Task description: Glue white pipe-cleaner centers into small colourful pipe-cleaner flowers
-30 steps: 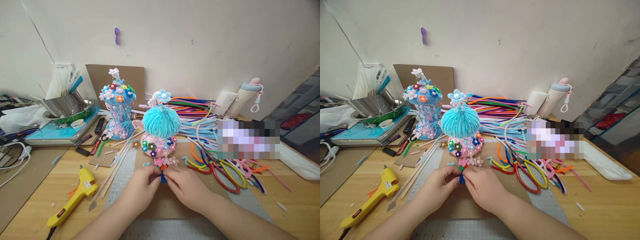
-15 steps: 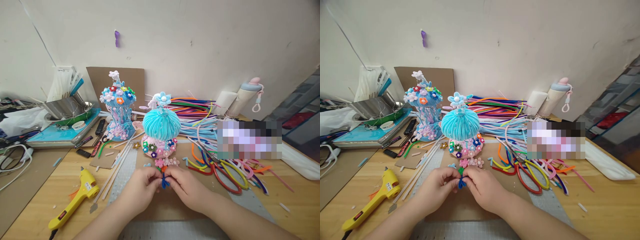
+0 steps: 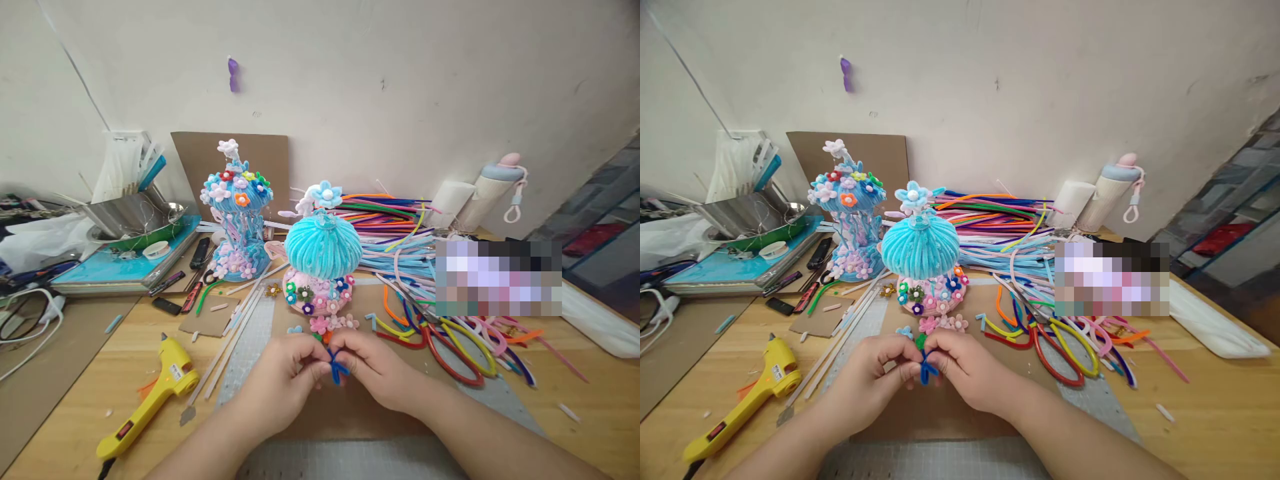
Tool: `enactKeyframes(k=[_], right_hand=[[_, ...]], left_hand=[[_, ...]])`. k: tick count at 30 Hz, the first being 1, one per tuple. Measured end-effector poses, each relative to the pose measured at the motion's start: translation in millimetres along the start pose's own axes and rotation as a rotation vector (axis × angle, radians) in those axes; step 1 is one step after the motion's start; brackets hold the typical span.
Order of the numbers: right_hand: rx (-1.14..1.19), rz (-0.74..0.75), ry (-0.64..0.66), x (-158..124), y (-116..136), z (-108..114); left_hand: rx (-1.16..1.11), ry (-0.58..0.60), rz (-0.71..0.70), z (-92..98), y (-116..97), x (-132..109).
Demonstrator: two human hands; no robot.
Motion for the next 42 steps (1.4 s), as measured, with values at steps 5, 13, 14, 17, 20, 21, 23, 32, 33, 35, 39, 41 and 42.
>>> enactKeyframes(k=[5,13,14,17,20,21,23,32,33,35,39,41,42], right_hand=[[-0.003,0.042,-0.172,-5,-4,-5],[-0.343,0.204,-0.239,-7,8,2],[-0.395,0.201,-0.221,-7,9,4],[-0.514,0.201,-0.188,-6,9,6],[-0.607,0.212,-0.142,-6,9,6],[-0.634,0.213,-0.123,-6,9,6],[-0.670,0.210,-0.084,-6,10,5],[0.178,-0.134,-0.428,4,-11,0],[0.307,-0.206,-0.484,5,-15,2],[0.453,-0.290,-0.564,6,-19,5],[0.246,-0.156,-0.533,1,-9,4],[-0.029,0.035,-0.488,-4,0,1],[-0.164,0.124,-0.465,-6,5,-1]], left_hand=[[0.039,-0.157,-0.084,-4.1,2,-1],[0.289,-0.185,-0.114,-7.0,5,-2],[0.302,-0.183,-0.111,-7.2,5,-2],[0.298,-0.168,-0.090,-8.0,5,-2],[0.285,-0.151,-0.044,-9.0,6,0],[0.288,-0.145,-0.032,-9.3,6,0],[0.302,-0.131,-0.020,-9.7,7,1],[0.294,-0.150,-0.031,-5.6,8,2],[0.290,-0.167,-0.050,-4.8,8,2],[0.278,-0.200,-0.088,-3.7,9,2],[0.250,-0.260,-0.135,-2.9,10,1],[0.247,-0.266,-0.150,-3.7,10,1],[0.254,-0.261,-0.157,-4.2,10,1]])
Point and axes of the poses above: each hand's wrist, its own x-axis towards the middle knuckle, its own z-axis out of the back of the hand, y = z × x, the point moved 1 cm from there along x, towards the middle knuckle, and after that the axes turned 5 degrees about y, right-handed, at the moved point
